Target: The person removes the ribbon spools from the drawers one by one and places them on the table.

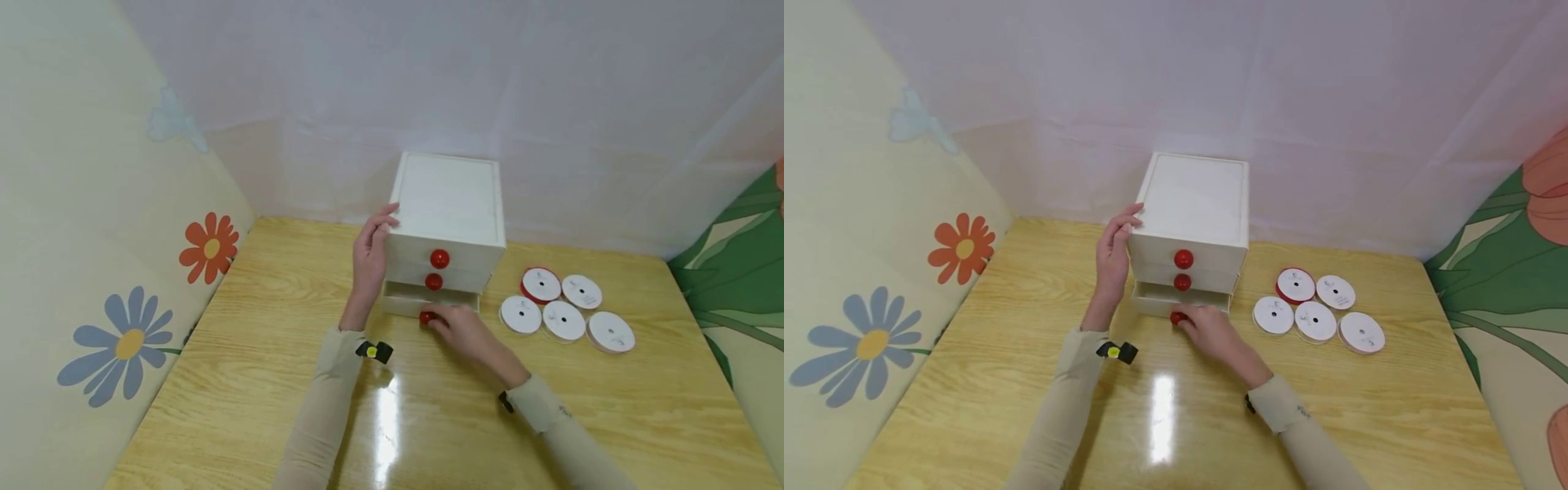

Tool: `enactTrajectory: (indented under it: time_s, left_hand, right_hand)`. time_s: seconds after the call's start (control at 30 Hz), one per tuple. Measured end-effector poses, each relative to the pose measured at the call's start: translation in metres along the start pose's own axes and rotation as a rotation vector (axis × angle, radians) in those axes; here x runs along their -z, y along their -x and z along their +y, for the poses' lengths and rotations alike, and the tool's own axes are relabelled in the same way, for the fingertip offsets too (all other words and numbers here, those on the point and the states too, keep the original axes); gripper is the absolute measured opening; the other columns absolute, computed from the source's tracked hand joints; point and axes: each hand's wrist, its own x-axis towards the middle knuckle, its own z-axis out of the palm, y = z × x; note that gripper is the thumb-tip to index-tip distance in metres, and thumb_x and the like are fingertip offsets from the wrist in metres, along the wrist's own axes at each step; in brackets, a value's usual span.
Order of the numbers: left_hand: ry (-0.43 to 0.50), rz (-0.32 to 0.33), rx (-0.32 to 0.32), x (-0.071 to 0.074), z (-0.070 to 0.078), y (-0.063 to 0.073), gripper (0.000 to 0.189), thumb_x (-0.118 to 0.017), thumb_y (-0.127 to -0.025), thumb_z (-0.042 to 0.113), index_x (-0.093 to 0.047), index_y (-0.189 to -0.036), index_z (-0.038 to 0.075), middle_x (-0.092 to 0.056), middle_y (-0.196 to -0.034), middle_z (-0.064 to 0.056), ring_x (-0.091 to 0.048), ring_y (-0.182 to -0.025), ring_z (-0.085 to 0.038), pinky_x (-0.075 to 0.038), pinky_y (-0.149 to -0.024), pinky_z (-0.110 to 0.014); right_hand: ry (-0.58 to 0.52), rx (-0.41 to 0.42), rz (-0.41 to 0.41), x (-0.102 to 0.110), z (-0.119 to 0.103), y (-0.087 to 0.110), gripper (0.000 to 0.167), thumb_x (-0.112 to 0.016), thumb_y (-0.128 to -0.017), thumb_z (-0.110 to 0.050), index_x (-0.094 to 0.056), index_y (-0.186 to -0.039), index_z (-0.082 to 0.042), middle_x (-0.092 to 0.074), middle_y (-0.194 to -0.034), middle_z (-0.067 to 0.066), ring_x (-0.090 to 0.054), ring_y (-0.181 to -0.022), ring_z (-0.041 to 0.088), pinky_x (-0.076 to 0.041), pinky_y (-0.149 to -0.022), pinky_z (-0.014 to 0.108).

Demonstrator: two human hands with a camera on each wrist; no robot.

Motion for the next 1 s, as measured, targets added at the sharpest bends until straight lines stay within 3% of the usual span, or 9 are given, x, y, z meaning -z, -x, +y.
enactTrajectory:
  time_s: [0.27,0.4,0.67,0.87,0.93,1.0]
  left_hand:
    - [0.0,-0.012,-0.033,0.0,-0.002,0.003,0.023,-0.044,-0.107,0.006,-0.063,-0.107,-0.007,-0.061,-0.144,-0.015,-0.047,-0.143,-0.021,-0.03,-0.121,-0.034]
    - [-0.011,-0.017,-0.049,0.001,-0.001,0.004,0.025,-0.044,-0.107,0.01,-0.062,-0.107,-0.007,-0.061,-0.143,-0.015,-0.047,-0.143,-0.02,-0.031,-0.121,-0.035]
    - [-0.024,-0.018,-0.051,0.004,-0.001,-0.001,0.023,-0.045,-0.107,0.01,-0.061,-0.102,-0.006,-0.062,-0.142,-0.015,-0.048,-0.142,-0.019,-0.031,-0.121,-0.035]
    - [-0.009,-0.027,-0.026,0.004,-0.004,-0.001,0.022,-0.046,-0.107,0.008,-0.062,-0.101,-0.006,-0.062,-0.142,-0.016,-0.047,-0.143,-0.021,-0.031,-0.121,-0.035]
    - [0.003,-0.036,-0.023,0.005,-0.005,-0.002,0.022,-0.047,-0.107,0.008,-0.063,-0.103,-0.007,-0.062,-0.142,-0.016,-0.047,-0.143,-0.019,-0.032,-0.119,-0.031]
    - [-0.002,-0.048,-0.011,0.006,-0.005,-0.003,0.023,-0.048,-0.107,0.008,-0.064,-0.106,-0.007,-0.061,-0.144,-0.014,-0.048,-0.14,-0.014,-0.043,-0.105,-0.024]
  right_hand:
    - [-0.001,-0.005,0.04,0.0,0.013,-0.006,0.036,-0.072,-0.093,-0.002,-0.068,-0.129,0.002,-0.071,-0.123,0.019,-0.069,-0.113,0.034,-0.057,-0.096,0.048]
    - [-0.035,-0.041,0.009,0.0,0.014,-0.005,0.043,-0.072,-0.094,-0.005,-0.063,-0.135,0.003,-0.069,-0.127,0.021,-0.067,-0.114,0.035,-0.056,-0.096,0.049]
    - [-0.054,-0.093,-0.085,0.001,0.015,-0.003,0.065,-0.07,-0.098,-0.021,-0.043,-0.153,0.001,-0.046,-0.149,0.029,-0.047,-0.137,0.044,-0.043,-0.111,0.058]
    - [-0.05,-0.083,-0.106,0.004,0.014,0.0,0.063,-0.069,-0.099,-0.019,-0.043,-0.153,0.002,-0.047,-0.147,0.03,-0.048,-0.135,0.045,-0.044,-0.109,0.058]
    - [-0.04,-0.086,-0.114,0.006,0.013,0.003,0.063,-0.068,-0.099,-0.018,-0.043,-0.153,0.001,-0.047,-0.147,0.03,-0.049,-0.134,0.045,-0.045,-0.108,0.059]
    - [-0.03,-0.1,-0.111,0.011,0.013,0.005,0.06,-0.067,-0.1,-0.018,-0.044,-0.152,0.002,-0.047,-0.147,0.029,-0.05,-0.133,0.045,-0.046,-0.107,0.058]
